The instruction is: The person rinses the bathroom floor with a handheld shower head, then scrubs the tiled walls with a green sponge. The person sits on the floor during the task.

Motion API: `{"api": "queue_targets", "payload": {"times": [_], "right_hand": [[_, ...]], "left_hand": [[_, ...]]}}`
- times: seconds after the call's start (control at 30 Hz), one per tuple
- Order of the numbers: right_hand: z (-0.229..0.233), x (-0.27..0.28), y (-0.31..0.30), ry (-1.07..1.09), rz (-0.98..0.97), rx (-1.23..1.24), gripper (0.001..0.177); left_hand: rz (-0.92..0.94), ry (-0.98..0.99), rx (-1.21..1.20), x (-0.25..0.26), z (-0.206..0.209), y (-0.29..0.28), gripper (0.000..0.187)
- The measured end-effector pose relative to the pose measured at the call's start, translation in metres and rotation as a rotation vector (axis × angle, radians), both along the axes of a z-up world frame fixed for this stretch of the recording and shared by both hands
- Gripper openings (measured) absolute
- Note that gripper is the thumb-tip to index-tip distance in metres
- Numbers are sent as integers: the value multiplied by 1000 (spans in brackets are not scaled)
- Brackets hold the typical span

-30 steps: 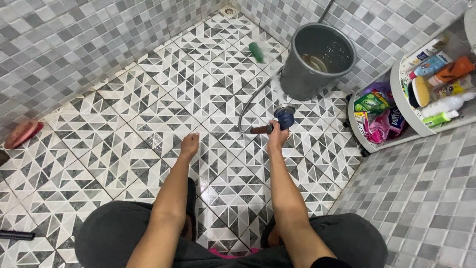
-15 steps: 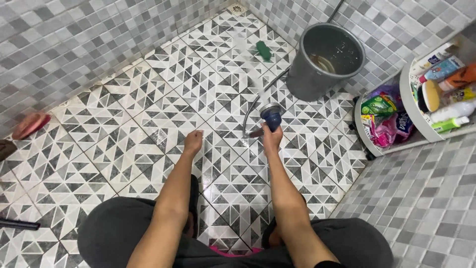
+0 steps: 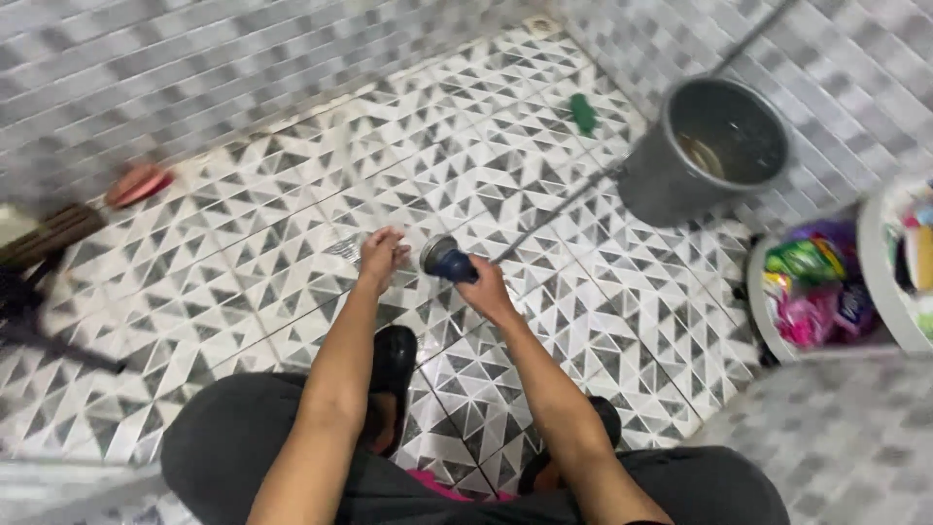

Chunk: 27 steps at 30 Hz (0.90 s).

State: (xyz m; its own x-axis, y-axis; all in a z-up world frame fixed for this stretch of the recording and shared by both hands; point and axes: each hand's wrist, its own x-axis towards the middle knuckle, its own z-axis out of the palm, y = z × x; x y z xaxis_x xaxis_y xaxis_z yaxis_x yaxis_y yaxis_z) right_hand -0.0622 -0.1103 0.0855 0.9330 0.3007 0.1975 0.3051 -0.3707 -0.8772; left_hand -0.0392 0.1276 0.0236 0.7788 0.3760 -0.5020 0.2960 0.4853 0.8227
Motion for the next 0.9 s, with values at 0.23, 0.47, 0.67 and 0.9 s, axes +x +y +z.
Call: {"api": "queue_targets", "payload": {"times": [0.23, 0.47, 0.67, 0.9], "right_hand": [[16, -26, 63, -110, 440, -7, 36], [5, -41, 115, -225, 658, -70, 28], [-19, -49, 146, -467, 767, -5, 37], [-2, -65, 168, -656, 739, 101, 49]], "left_hand": [[144, 8, 45, -50, -2, 81, 27], [326, 75, 215, -107, 10, 122, 29], [566, 216, 316, -140, -33, 179, 34], [589, 236, 342, -172, -46, 202, 18]]}}
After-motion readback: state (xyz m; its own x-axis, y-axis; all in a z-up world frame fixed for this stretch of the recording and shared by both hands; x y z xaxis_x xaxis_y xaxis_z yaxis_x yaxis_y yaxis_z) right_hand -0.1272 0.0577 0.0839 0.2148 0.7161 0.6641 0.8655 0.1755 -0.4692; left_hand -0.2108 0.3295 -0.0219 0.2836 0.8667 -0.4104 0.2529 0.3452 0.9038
